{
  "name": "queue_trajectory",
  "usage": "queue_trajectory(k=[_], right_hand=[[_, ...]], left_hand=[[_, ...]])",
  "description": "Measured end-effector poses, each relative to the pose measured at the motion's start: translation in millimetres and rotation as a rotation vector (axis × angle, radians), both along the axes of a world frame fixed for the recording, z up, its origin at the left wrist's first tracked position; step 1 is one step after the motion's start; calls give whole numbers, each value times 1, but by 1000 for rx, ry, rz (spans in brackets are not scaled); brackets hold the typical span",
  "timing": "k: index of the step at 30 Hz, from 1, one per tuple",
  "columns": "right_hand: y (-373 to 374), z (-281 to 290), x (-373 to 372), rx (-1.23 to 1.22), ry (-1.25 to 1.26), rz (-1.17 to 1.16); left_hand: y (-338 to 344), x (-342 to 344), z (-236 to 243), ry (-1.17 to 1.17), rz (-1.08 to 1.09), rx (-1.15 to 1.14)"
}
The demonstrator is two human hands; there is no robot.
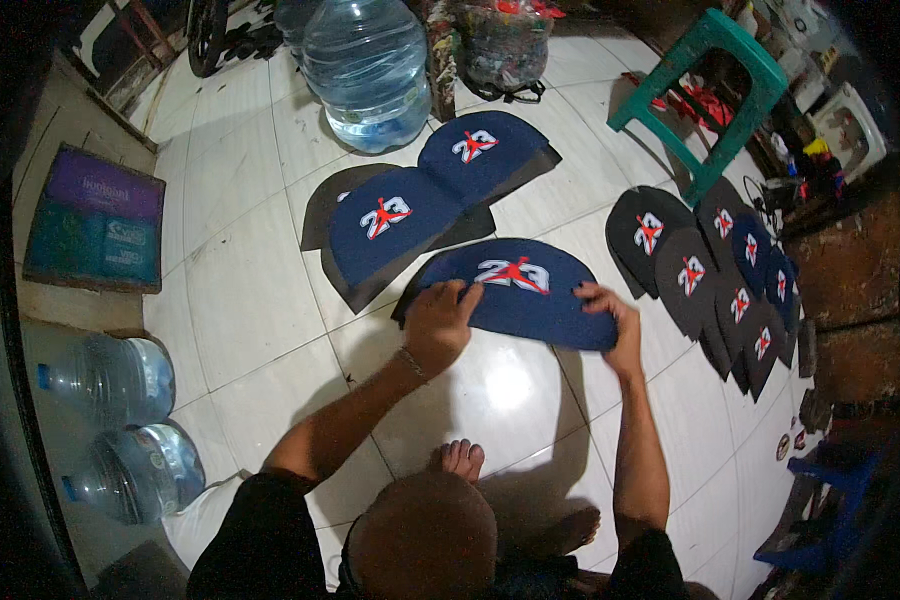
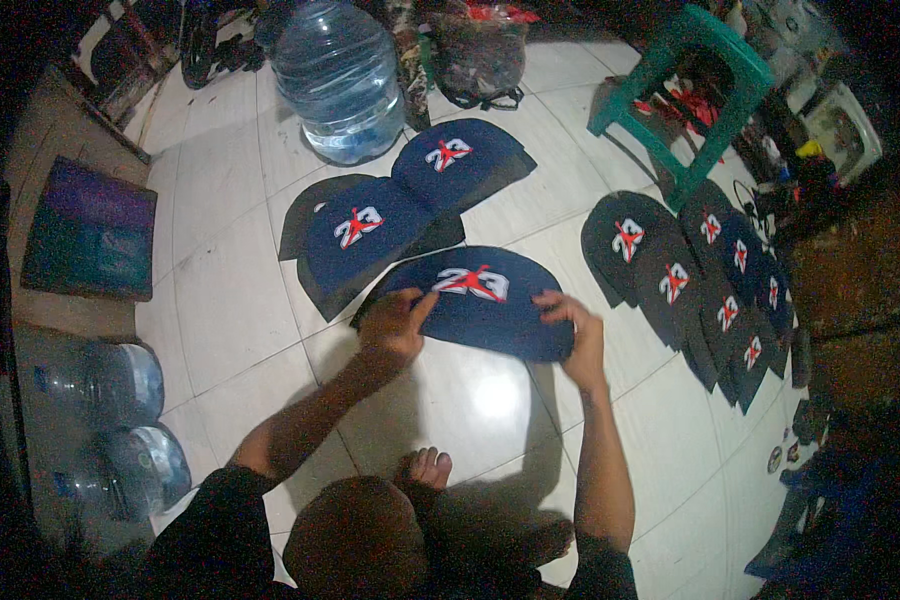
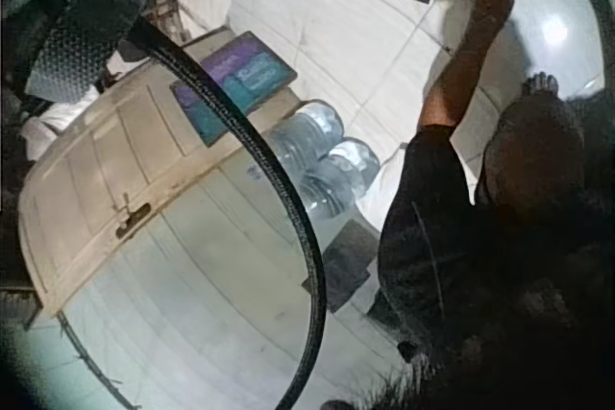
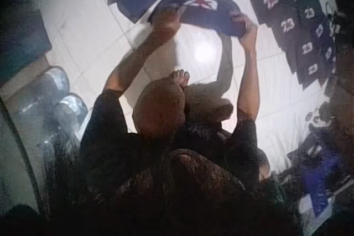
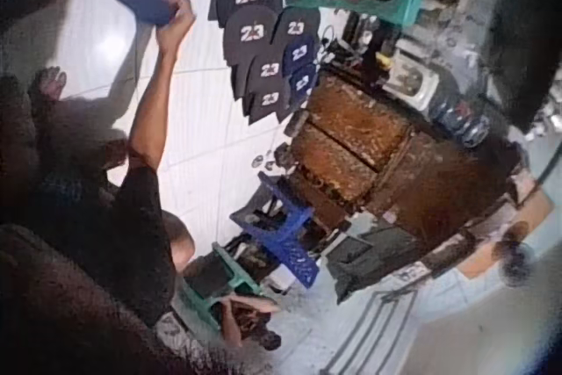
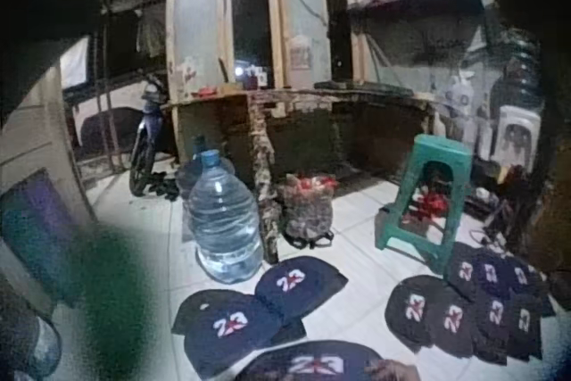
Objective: The person operates a manual screen printing press to apply a design onto a dark blue baseball cap. After printing, the person sits on the floor and organizes a large batch of finished caps, stacking them by color and smoothing the printed logos.
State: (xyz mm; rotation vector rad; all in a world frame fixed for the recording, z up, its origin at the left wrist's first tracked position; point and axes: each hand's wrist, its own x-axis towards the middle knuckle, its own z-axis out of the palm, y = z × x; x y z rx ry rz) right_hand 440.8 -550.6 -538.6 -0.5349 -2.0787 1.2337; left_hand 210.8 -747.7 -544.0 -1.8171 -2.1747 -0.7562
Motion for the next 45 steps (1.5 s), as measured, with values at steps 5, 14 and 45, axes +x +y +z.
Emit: queue_trajectory(k=[5, 14, 45], right_hand=[[-22, -122, 37, 303, -304, -38], [33, -34, 6, 181, -820, 247], [214, -178, -360, -1431, 242, -426]], left_hand=[[-7, 28, -135, 35, -10, -240], [-8, -134, -95, -131, -225, -298], [27, -241, -117, -187, 243, -337]])
